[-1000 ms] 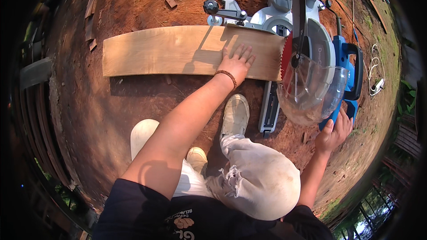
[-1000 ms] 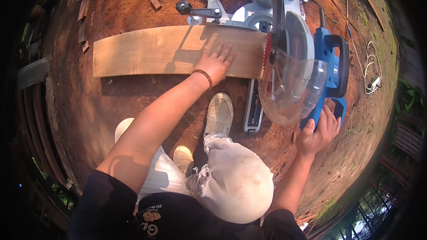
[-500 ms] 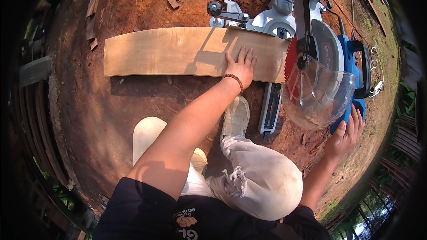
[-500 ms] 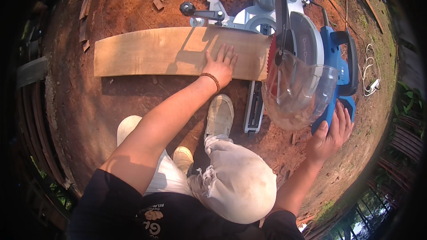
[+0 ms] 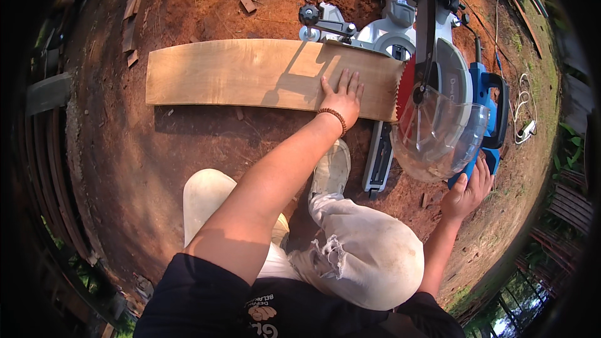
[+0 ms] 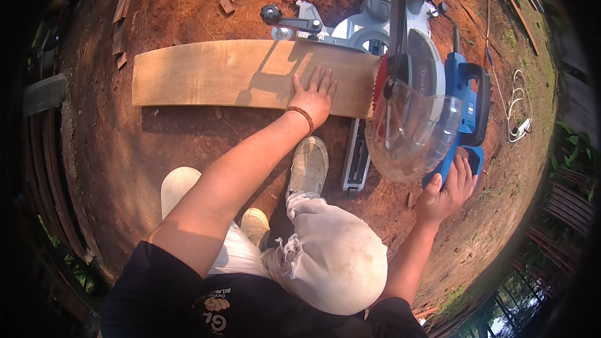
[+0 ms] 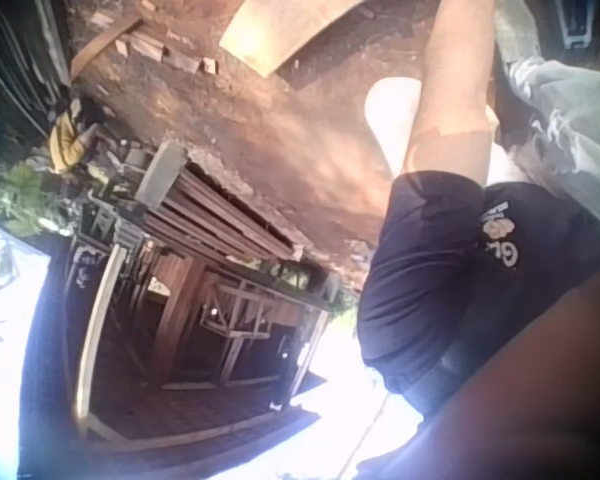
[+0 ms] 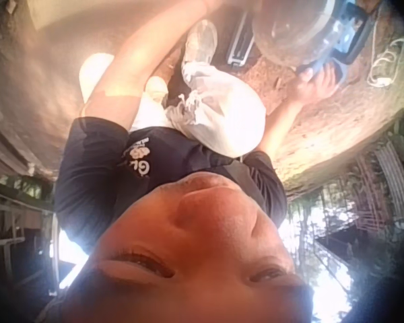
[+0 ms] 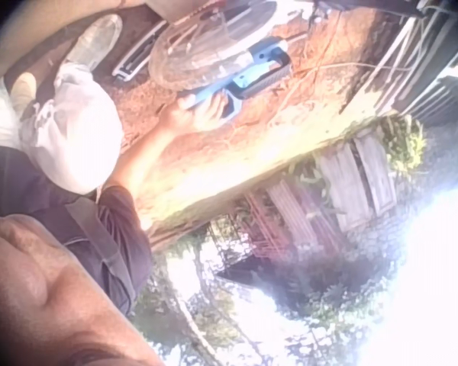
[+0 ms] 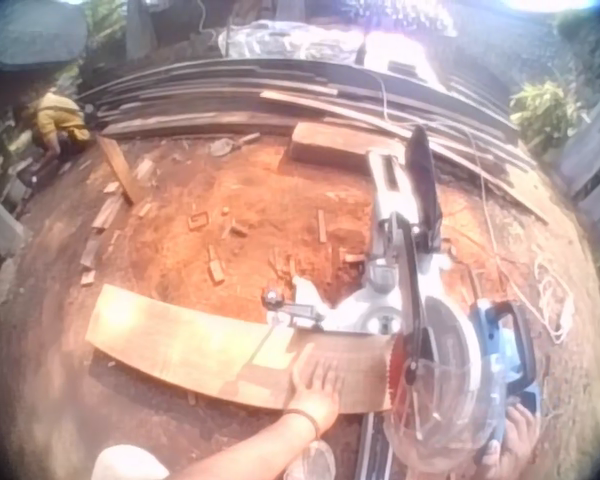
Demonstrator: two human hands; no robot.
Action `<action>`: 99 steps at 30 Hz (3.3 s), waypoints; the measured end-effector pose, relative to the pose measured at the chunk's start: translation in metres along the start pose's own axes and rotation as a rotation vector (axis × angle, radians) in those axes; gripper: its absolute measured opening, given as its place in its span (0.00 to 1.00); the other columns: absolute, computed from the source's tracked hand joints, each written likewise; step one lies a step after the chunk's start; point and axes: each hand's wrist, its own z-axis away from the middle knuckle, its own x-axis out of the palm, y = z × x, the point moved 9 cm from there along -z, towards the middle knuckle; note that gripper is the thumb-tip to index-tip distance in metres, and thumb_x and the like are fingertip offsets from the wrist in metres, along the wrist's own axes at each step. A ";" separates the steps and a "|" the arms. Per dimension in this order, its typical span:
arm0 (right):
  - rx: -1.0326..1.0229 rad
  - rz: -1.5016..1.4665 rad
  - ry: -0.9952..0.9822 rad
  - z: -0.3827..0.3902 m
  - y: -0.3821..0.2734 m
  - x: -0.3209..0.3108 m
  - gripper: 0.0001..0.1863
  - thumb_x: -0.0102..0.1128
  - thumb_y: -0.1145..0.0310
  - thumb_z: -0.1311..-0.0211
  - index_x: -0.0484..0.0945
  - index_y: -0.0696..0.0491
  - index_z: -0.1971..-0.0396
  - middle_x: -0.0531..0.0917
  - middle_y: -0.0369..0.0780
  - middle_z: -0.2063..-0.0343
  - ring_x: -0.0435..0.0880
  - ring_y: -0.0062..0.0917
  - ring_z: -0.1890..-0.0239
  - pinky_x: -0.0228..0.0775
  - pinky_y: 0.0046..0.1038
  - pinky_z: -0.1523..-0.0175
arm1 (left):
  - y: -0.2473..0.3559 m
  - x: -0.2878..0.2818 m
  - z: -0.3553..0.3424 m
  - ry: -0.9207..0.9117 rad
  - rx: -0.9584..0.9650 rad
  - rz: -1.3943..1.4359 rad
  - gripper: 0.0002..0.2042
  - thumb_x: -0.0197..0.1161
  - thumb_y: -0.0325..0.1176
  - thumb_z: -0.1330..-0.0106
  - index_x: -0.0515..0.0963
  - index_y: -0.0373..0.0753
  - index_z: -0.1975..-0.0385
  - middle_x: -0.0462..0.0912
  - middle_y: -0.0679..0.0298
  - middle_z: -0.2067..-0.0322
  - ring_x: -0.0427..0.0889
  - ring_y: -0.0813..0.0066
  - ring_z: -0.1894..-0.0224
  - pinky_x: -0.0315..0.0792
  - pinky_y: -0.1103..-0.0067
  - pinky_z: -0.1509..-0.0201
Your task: The person positions a wooden plank on a miter saw and cuts it into smaller pieces. He adjusts the wood between cuts and removes the offcuts as the coworker assists.
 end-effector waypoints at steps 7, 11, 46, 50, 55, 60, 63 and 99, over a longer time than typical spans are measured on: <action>0.034 -0.036 0.028 -0.001 0.009 -0.005 0.33 0.43 0.43 0.22 0.87 0.55 0.46 0.86 0.44 0.42 0.78 0.46 0.31 0.49 0.56 0.20 | 0.000 0.002 0.000 -0.019 0.005 -0.033 0.31 0.48 0.37 0.20 0.59 0.39 0.18 0.46 0.51 0.15 0.42 0.44 0.14 0.50 0.24 0.27; -0.011 0.017 0.025 0.003 0.006 -0.002 0.33 0.43 0.42 0.21 0.86 0.55 0.45 0.86 0.43 0.39 0.78 0.46 0.31 0.49 0.56 0.19 | 0.002 0.000 0.001 -0.013 -0.006 -0.031 0.30 0.48 0.37 0.20 0.60 0.39 0.19 0.46 0.50 0.15 0.42 0.43 0.14 0.50 0.24 0.27; -1.100 0.591 -1.114 -0.155 -0.407 0.393 0.12 0.69 0.68 0.39 0.93 0.51 0.56 0.93 0.45 0.54 0.92 0.40 0.49 0.85 0.40 0.47 | -0.002 -0.002 0.010 -0.109 -0.067 0.124 0.32 0.50 0.40 0.18 0.55 0.44 0.16 0.38 0.60 0.13 0.30 0.45 0.13 0.41 0.24 0.25; -1.141 0.714 -1.136 -0.162 -0.403 0.396 0.14 0.67 0.68 0.36 0.93 0.49 0.52 0.92 0.44 0.48 0.91 0.41 0.45 0.84 0.41 0.43 | -0.003 0.000 0.009 -0.047 -0.057 0.178 0.32 0.50 0.41 0.19 0.56 0.43 0.16 0.42 0.54 0.14 0.36 0.47 0.13 0.43 0.28 0.23; -1.106 0.561 -1.148 -0.139 -0.410 0.375 0.15 0.68 0.69 0.38 0.92 0.54 0.53 0.91 0.48 0.48 0.91 0.42 0.44 0.85 0.40 0.44 | -0.004 -0.006 0.014 -0.013 -0.074 0.182 0.31 0.51 0.41 0.19 0.60 0.43 0.18 0.45 0.54 0.15 0.36 0.47 0.13 0.42 0.27 0.23; -0.917 0.616 -1.006 -0.110 -0.399 0.359 0.16 0.66 0.72 0.38 0.90 0.57 0.51 0.92 0.46 0.49 0.92 0.39 0.47 0.86 0.37 0.44 | 0.003 0.012 0.002 -0.187 -0.046 0.135 0.30 0.51 0.40 0.19 0.60 0.43 0.18 0.46 0.58 0.14 0.35 0.44 0.14 0.38 0.24 0.24; -0.803 0.651 -0.901 -0.094 -0.391 0.347 0.38 0.61 0.67 0.29 0.62 0.64 0.22 0.85 0.52 0.38 0.88 0.40 0.40 0.84 0.42 0.44 | 0.005 0.033 -0.014 -0.193 -0.070 0.233 0.30 0.52 0.41 0.19 0.63 0.45 0.19 0.51 0.60 0.15 0.44 0.51 0.14 0.39 0.34 0.19; -0.504 0.069 -0.459 -0.158 -0.221 0.149 0.15 0.60 0.79 0.39 0.81 0.54 0.52 0.82 0.50 0.57 0.86 0.49 0.53 0.81 0.47 0.49 | 0.010 -0.003 0.021 0.228 0.135 -0.090 0.25 0.57 0.35 0.26 0.78 0.39 0.30 0.69 0.62 0.23 0.73 0.67 0.35 0.70 0.69 0.38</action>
